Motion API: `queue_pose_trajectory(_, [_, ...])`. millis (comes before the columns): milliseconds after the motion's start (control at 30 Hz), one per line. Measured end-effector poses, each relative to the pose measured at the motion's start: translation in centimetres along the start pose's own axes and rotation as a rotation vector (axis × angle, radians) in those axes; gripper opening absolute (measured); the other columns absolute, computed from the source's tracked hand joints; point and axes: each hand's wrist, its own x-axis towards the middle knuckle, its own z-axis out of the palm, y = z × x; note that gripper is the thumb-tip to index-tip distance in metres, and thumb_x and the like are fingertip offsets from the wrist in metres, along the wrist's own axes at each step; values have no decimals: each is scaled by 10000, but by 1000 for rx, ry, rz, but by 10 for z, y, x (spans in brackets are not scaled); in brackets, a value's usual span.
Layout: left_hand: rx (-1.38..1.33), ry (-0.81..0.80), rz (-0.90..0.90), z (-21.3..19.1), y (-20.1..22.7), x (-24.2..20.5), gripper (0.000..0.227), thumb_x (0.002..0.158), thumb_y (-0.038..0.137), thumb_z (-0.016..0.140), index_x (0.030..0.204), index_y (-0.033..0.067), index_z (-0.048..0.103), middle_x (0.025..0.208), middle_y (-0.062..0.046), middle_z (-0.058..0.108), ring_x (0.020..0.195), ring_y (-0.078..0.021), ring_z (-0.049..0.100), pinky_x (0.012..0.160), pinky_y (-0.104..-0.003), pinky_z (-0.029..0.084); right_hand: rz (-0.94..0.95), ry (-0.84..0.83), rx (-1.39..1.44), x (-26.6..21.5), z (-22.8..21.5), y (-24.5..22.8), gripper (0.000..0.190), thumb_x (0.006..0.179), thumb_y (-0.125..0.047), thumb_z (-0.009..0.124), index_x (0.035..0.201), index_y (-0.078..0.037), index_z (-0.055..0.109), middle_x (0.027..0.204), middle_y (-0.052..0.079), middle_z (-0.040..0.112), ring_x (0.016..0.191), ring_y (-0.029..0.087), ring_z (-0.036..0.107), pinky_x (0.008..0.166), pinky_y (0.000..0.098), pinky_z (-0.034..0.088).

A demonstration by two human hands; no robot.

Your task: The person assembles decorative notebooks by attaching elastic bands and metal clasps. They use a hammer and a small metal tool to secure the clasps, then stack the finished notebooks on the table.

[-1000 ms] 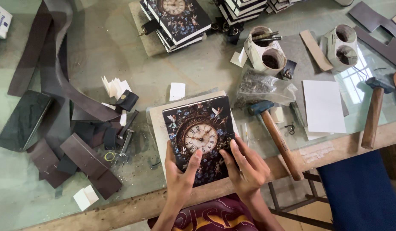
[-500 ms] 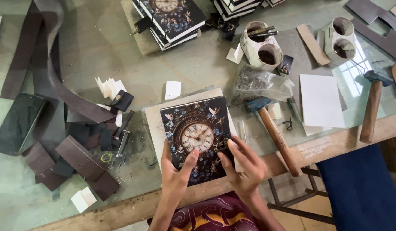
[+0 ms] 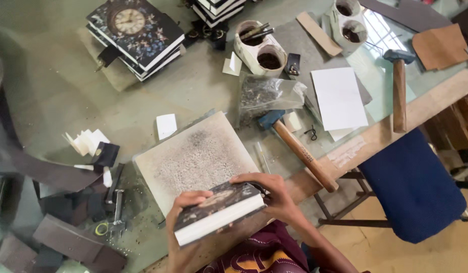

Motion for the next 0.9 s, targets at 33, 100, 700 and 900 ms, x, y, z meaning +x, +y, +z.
queue_pose_trajectory(33, [31, 35, 4, 7, -4, -4, 538, 740, 74, 873, 1181, -8, 575, 1255, -223, 657, 1190, -276, 649, 1014, -396, 545, 5, -4, -7, -2, -2, 6, 536, 758, -131, 858, 1263, -68, 691, 1236, 71, 764, 1137, 246, 767, 1018, 368, 606])
queue_pose_trajectory(100, [-115, -32, 59, 5, -8, -9, 542, 748, 74, 801, 1234, -7, 574, 1276, -194, 655, 1206, -253, 646, 1028, -373, 533, 6, -25, -15, -14, -7, 15, 522, 747, -130, 873, 1238, -72, 706, 1222, 51, 773, 1127, 228, 775, 995, 362, 614])
queue_pose_trajectory(700, [746, 560, 68, -8, -15, -39, 417, 968, 244, 661, 1282, -15, 571, 1196, -157, 688, 1213, -296, 626, 1084, -443, 463, -366, 384, -475, 135, -35, 28, 299, 1009, -222, 730, 1162, 28, 671, 902, 105, 763, 614, 133, 709, 530, 272, 536])
queue_pose_trajectory(900, [1124, 879, 83, -37, -89, -143, 155, 928, 119, 681, 1052, 38, 637, 1050, -137, 695, 1154, -316, 655, 1132, -441, 486, -665, 565, -1116, 307, 30, 18, 304, 1041, -98, 675, 1330, -5, 652, 1257, 145, 730, 988, 224, 780, 741, 297, 610])
